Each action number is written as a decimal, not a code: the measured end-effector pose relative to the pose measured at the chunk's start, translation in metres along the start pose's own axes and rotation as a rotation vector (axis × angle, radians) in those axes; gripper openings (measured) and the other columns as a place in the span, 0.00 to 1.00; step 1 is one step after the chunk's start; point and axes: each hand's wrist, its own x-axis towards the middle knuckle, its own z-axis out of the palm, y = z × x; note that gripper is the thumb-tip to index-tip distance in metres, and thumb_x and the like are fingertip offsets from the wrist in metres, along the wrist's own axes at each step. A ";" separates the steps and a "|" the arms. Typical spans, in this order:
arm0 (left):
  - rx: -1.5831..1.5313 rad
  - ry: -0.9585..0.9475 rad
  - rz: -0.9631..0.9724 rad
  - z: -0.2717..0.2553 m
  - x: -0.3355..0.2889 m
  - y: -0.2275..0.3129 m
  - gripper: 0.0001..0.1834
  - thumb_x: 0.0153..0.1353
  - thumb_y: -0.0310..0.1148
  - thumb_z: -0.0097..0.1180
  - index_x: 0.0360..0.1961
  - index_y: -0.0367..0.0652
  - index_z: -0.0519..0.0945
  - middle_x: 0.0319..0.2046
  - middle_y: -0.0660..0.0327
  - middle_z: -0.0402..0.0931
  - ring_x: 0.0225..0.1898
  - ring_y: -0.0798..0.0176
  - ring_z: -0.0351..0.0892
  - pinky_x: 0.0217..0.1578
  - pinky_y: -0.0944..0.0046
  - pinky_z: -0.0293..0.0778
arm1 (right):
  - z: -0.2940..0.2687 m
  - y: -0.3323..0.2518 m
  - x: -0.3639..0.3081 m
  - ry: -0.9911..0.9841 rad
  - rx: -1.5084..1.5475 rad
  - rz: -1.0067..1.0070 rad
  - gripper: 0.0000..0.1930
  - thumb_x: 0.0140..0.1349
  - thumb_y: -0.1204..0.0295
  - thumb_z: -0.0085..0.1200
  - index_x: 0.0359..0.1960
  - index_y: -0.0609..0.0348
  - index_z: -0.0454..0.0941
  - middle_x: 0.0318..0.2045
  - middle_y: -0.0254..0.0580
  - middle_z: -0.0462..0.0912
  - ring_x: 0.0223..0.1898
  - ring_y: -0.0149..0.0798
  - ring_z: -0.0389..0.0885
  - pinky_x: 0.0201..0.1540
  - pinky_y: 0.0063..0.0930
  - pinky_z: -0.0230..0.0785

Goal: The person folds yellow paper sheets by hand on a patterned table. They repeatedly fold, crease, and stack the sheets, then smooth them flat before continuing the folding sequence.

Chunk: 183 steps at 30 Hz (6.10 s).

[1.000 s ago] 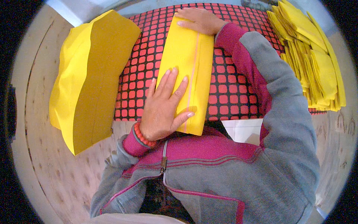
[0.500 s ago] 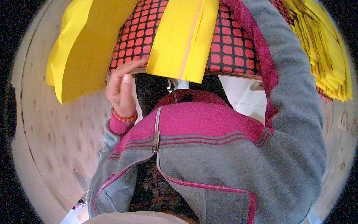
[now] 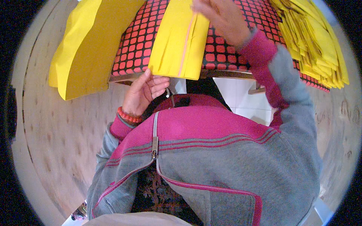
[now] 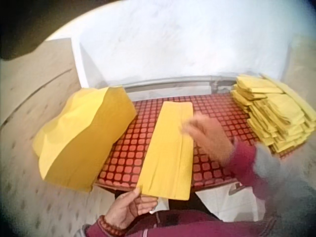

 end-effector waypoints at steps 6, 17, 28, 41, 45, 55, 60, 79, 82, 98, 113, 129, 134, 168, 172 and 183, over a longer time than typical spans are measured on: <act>0.028 -0.013 -0.063 0.010 0.008 0.008 0.27 0.72 0.53 0.51 0.57 0.39 0.76 0.46 0.52 0.85 0.46 0.60 0.86 0.50 0.62 0.81 | 0.015 -0.060 -0.123 -0.241 0.502 0.318 0.08 0.69 0.73 0.58 0.45 0.64 0.77 0.34 0.35 0.82 0.37 0.26 0.82 0.39 0.22 0.75; 0.204 -0.122 -0.108 -0.008 -0.020 0.005 0.27 0.74 0.52 0.48 0.46 0.34 0.80 0.37 0.54 0.85 0.38 0.59 0.86 0.42 0.64 0.81 | 0.012 -0.080 -0.129 -0.106 0.552 0.304 0.08 0.70 0.73 0.55 0.46 0.65 0.78 0.36 0.36 0.83 0.35 0.25 0.81 0.38 0.20 0.73; 1.205 0.210 1.229 0.002 0.016 0.087 0.07 0.66 0.27 0.58 0.44 0.38 0.82 0.36 0.56 0.85 0.37 0.57 0.85 0.40 0.64 0.78 | 0.017 0.008 0.055 -0.186 -0.192 -0.242 0.18 0.74 0.65 0.44 0.57 0.64 0.76 0.55 0.54 0.80 0.57 0.52 0.78 0.61 0.40 0.69; 1.653 -0.091 1.317 0.014 0.173 0.132 0.20 0.69 0.29 0.51 0.61 0.38 0.75 0.63 0.45 0.72 0.66 0.47 0.69 0.66 0.47 0.62 | 0.074 0.162 0.127 -0.175 -0.361 -0.554 0.23 0.75 0.63 0.43 0.64 0.66 0.71 0.67 0.57 0.71 0.67 0.56 0.68 0.70 0.47 0.59; 1.796 -0.189 1.131 0.010 0.176 0.108 0.25 0.73 0.35 0.47 0.67 0.36 0.69 0.68 0.43 0.64 0.73 0.48 0.59 0.71 0.45 0.52 | 0.082 0.167 0.130 -0.185 -0.432 -0.695 0.21 0.75 0.66 0.44 0.63 0.63 0.73 0.66 0.56 0.70 0.68 0.56 0.67 0.70 0.47 0.58; 1.933 -0.161 0.958 -0.003 0.153 0.072 0.35 0.74 0.48 0.43 0.73 0.35 0.58 0.73 0.38 0.52 0.75 0.39 0.50 0.73 0.43 0.45 | 0.092 0.166 0.122 -0.341 -0.327 -0.337 0.22 0.76 0.63 0.41 0.65 0.59 0.72 0.68 0.56 0.69 0.71 0.54 0.63 0.73 0.44 0.51; 1.913 -0.176 0.907 -0.007 0.119 0.060 0.35 0.74 0.47 0.43 0.74 0.36 0.57 0.74 0.38 0.50 0.75 0.38 0.49 0.73 0.41 0.43 | 0.095 0.165 0.122 -0.357 -0.306 -0.308 0.22 0.76 0.62 0.40 0.65 0.59 0.72 0.68 0.55 0.68 0.71 0.54 0.62 0.74 0.44 0.51; 1.801 -0.170 1.013 -0.029 0.028 0.028 0.47 0.62 0.59 0.57 0.74 0.42 0.61 0.74 0.52 0.59 0.75 0.48 0.56 0.73 0.37 0.37 | 0.080 0.175 0.122 -0.306 -0.351 -0.335 0.23 0.75 0.60 0.41 0.64 0.60 0.73 0.66 0.57 0.71 0.69 0.56 0.65 0.73 0.45 0.53; 1.651 -0.069 1.124 -0.019 0.040 0.047 0.39 0.68 0.57 0.51 0.72 0.42 0.65 0.71 0.48 0.62 0.75 0.46 0.57 0.73 0.39 0.39 | 0.079 0.172 0.123 -0.302 -0.381 -0.368 0.23 0.75 0.59 0.41 0.65 0.59 0.72 0.66 0.56 0.71 0.69 0.55 0.65 0.72 0.45 0.54; 1.902 -0.293 0.968 0.033 0.105 0.041 0.37 0.71 0.51 0.48 0.74 0.44 0.59 0.75 0.48 0.53 0.75 0.44 0.54 0.71 0.38 0.46 | 0.064 0.192 0.118 -0.302 -0.311 -0.334 0.26 0.77 0.56 0.39 0.67 0.60 0.70 0.67 0.56 0.70 0.70 0.54 0.63 0.73 0.46 0.52; 1.938 -0.173 1.074 0.048 0.046 0.047 0.41 0.54 0.33 0.64 0.71 0.48 0.67 0.71 0.55 0.62 0.71 0.52 0.63 0.70 0.38 0.51 | 0.044 0.040 0.039 -0.358 -0.427 -0.705 0.24 0.74 0.58 0.42 0.64 0.59 0.73 0.68 0.55 0.69 0.69 0.51 0.67 0.70 0.47 0.59; 1.891 -0.133 1.093 0.066 0.064 0.071 0.34 0.55 0.25 0.57 0.66 0.49 0.73 0.69 0.57 0.68 0.69 0.56 0.68 0.69 0.42 0.56 | 0.003 0.136 0.122 -0.302 -0.450 -0.350 0.27 0.75 0.52 0.42 0.66 0.54 0.72 0.71 0.44 0.66 0.73 0.46 0.61 0.73 0.50 0.51; 1.896 -0.123 1.114 0.066 0.065 0.075 0.33 0.55 0.24 0.56 0.65 0.49 0.74 0.68 0.57 0.69 0.69 0.56 0.68 0.69 0.42 0.57 | -0.005 0.172 0.154 -0.287 -0.507 -0.303 0.26 0.77 0.54 0.37 0.70 0.54 0.68 0.72 0.43 0.66 0.75 0.46 0.56 0.76 0.43 0.45; 1.820 -0.136 1.323 0.167 -0.038 0.000 0.22 0.59 0.30 0.53 0.55 0.33 0.78 0.54 0.47 0.80 0.57 0.50 0.79 0.64 0.47 0.66 | 0.024 -0.133 -0.179 0.312 1.203 0.608 0.30 0.69 0.67 0.58 0.70 0.57 0.62 0.61 0.42 0.73 0.59 0.35 0.76 0.58 0.35 0.74; 1.829 -0.121 1.243 0.176 -0.047 -0.013 0.23 0.58 0.30 0.57 0.55 0.34 0.78 0.55 0.48 0.80 0.56 0.50 0.80 0.62 0.49 0.69 | 0.018 -0.152 -0.173 0.453 1.403 0.719 0.26 0.72 0.64 0.54 0.68 0.54 0.63 0.60 0.36 0.74 0.55 0.34 0.79 0.48 0.30 0.79; 1.588 -0.292 1.232 0.127 -0.034 -0.008 0.31 0.59 0.49 0.63 0.54 0.34 0.76 0.54 0.47 0.77 0.54 0.47 0.79 0.60 0.47 0.69 | 0.052 -0.130 -0.161 0.544 1.040 0.769 0.21 0.72 0.68 0.51 0.64 0.61 0.69 0.55 0.40 0.78 0.54 0.36 0.79 0.54 0.32 0.75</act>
